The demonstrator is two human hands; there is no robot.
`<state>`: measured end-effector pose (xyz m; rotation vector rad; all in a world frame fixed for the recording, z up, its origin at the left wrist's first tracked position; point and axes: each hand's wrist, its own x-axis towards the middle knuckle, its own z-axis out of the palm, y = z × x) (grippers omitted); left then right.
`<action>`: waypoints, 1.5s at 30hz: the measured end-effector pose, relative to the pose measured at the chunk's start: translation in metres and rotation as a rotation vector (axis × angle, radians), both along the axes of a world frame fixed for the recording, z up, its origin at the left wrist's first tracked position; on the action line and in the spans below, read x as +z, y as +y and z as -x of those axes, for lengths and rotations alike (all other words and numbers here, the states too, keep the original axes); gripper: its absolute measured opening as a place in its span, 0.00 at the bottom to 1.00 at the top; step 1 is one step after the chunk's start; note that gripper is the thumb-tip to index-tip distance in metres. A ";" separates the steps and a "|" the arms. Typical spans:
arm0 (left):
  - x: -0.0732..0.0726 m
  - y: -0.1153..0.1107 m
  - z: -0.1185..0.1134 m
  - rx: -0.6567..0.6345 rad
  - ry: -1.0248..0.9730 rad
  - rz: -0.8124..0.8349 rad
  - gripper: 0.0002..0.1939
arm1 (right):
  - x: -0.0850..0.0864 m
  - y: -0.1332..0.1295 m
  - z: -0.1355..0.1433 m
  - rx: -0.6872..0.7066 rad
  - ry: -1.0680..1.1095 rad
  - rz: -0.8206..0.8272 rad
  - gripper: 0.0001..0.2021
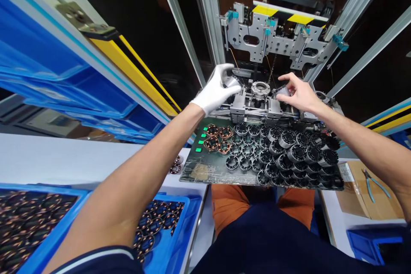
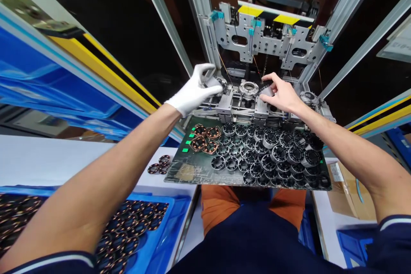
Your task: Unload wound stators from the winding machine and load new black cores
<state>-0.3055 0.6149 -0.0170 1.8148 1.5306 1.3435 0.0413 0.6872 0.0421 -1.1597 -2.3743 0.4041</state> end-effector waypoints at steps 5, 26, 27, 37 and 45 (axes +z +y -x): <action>0.019 -0.006 -0.005 -0.013 -0.055 -0.045 0.33 | -0.011 0.005 -0.007 0.038 0.132 0.004 0.44; 0.018 -0.074 -0.043 -0.053 -0.208 -0.189 0.33 | 0.020 -0.064 0.007 0.078 0.617 0.557 0.45; 0.023 -0.088 -0.051 -0.140 -0.296 -0.256 0.33 | 0.028 -0.082 0.007 0.168 0.691 0.587 0.41; 0.056 -0.153 -0.086 -0.361 -0.301 -0.510 0.31 | 0.068 -0.184 -0.003 0.487 0.891 0.695 0.28; 0.068 -0.173 -0.099 -0.373 -0.383 -0.346 0.31 | 0.059 -0.191 -0.013 0.441 0.881 0.737 0.26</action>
